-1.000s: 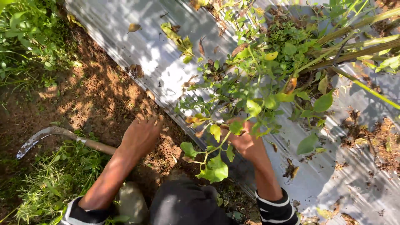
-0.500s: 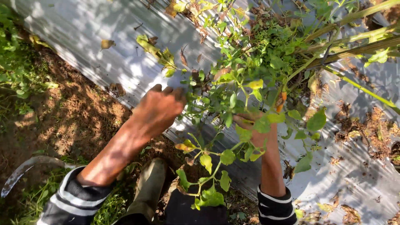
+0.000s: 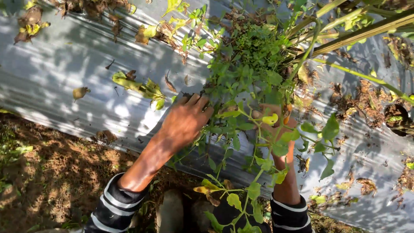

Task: The person uses a sickle to loosen soil and remove weeds from a garden bed. They pull weeds by hand and clear vegetation around plants, including near a plastic-covered row.

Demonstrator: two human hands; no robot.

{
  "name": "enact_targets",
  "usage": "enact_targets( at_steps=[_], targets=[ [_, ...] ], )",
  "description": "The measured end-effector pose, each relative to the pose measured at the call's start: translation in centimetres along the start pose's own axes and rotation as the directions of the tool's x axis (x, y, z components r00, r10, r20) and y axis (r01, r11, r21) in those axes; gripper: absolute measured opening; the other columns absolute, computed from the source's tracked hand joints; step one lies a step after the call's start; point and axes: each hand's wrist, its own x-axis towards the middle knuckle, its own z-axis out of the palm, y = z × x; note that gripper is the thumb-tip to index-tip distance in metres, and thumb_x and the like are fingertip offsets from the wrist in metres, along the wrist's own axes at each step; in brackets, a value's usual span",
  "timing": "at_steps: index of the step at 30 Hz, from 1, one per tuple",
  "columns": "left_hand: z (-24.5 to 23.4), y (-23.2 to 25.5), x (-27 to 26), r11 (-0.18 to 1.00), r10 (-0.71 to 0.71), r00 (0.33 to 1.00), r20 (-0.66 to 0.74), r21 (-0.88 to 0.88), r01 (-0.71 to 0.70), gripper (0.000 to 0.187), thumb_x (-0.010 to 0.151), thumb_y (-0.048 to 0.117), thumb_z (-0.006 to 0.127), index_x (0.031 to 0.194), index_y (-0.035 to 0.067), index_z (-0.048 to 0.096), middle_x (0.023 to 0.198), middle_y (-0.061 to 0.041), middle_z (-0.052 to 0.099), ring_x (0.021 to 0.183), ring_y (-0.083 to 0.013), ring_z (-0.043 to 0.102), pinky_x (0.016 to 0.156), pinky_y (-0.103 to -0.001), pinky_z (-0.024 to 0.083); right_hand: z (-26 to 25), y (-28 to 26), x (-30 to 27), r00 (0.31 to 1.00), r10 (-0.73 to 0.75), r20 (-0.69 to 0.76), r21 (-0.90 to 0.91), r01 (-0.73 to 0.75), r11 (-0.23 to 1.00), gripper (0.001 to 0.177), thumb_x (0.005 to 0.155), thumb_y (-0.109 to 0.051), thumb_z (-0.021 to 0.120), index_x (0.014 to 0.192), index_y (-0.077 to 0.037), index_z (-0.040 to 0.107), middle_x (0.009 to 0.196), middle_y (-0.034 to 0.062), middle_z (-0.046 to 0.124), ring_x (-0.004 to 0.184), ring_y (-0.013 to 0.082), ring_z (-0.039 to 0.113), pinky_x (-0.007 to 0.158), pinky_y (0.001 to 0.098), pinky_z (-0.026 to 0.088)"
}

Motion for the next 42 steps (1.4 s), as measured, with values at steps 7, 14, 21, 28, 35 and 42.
enact_targets(
  at_steps=[7,14,21,28,35,42],
  targets=[
    [0.0,-1.1,2.2,0.996,0.076,0.967,0.243,-0.062,-0.062,0.045,0.08,0.027,0.084,0.12,0.016,0.066,0.118,-0.014,0.065,0.104,-0.0271,0.069,0.093,-0.039,0.057,-4.4,-0.8,2.6,0.939,-0.333,-0.081,-0.17,0.316,0.933,0.116,0.073,-0.067,0.064,0.151,0.013,0.035,0.125,0.0366,0.057,0.102,0.0451,0.067,0.083,0.0549,0.058],
    [0.0,-0.8,3.1,0.994,0.107,0.988,0.108,-0.042,-0.103,0.038,0.087,0.024,0.081,0.123,0.016,0.071,0.119,-0.013,0.068,0.104,-0.0286,0.073,0.093,-0.045,0.06,5.6,-11.9,3.8,0.786,-0.593,-0.177,-0.774,0.261,0.576,0.035,0.09,0.006,0.079,0.124,0.005,0.07,0.101,0.0264,0.072,0.067,0.0354,0.074,0.051,0.0407,0.061],
    [-4.2,-2.0,3.7,0.979,0.199,0.966,0.166,0.007,-0.202,0.028,0.094,0.012,0.07,0.122,0.011,0.071,0.112,-0.015,0.073,0.106,-0.0311,0.073,0.091,-0.049,0.061,3.4,-15.7,6.1,0.754,-0.533,0.384,-0.875,0.482,0.05,0.044,0.085,-0.009,0.08,0.125,0.0,0.066,0.103,0.0242,0.072,0.085,0.0383,0.072,0.071,0.0492,0.065],
    [-0.2,-5.4,8.9,0.949,0.3,0.954,0.016,-0.108,-0.297,0.015,0.09,0.011,0.073,0.105,0.011,0.075,0.105,-0.017,0.073,0.086,-0.0336,0.075,0.078,-0.055,0.063,9.6,-17.6,9.0,0.57,-0.744,0.349,-0.882,0.468,-0.055,0.023,0.085,-0.006,0.084,0.106,-0.001,0.078,0.091,0.0106,0.073,0.074,0.0273,0.072,0.065,0.0366,0.064],
    [0.0,-5.0,16.0,-0.647,0.136,0.99,0.039,-0.753,0.119,0.027,0.096,0.009,0.069,0.121,0.0,0.067,0.096,-0.005,0.069,0.079,-0.0134,0.064,0.066,-0.026,0.05,13.9,-23.8,7.8,0.907,-0.406,0.113,0.099,0.396,0.913,0.1,0.088,-0.045,0.09,0.16,-0.004,0.033,0.161,0.0255,0.04,0.151,0.0413,0.041,0.13,0.0568,0.03],
    [-1.9,-2.6,22.3,0.625,-0.019,1.0,-0.02,-0.781,-0.003,0.061,0.106,0.045,0.05,0.152,0.013,0.026,0.147,-0.028,0.045,0.09,-0.0517,0.069,0.079,-0.066,0.058,11.8,-23.5,12.0,0.686,-0.68,0.259,-0.872,-0.136,-0.47,0.04,0.099,-0.014,0.064,0.061,-0.008,0.053,0.058,0.0092,0.05,0.055,0.0303,0.05,0.054,0.0349,0.047]
  ],
)
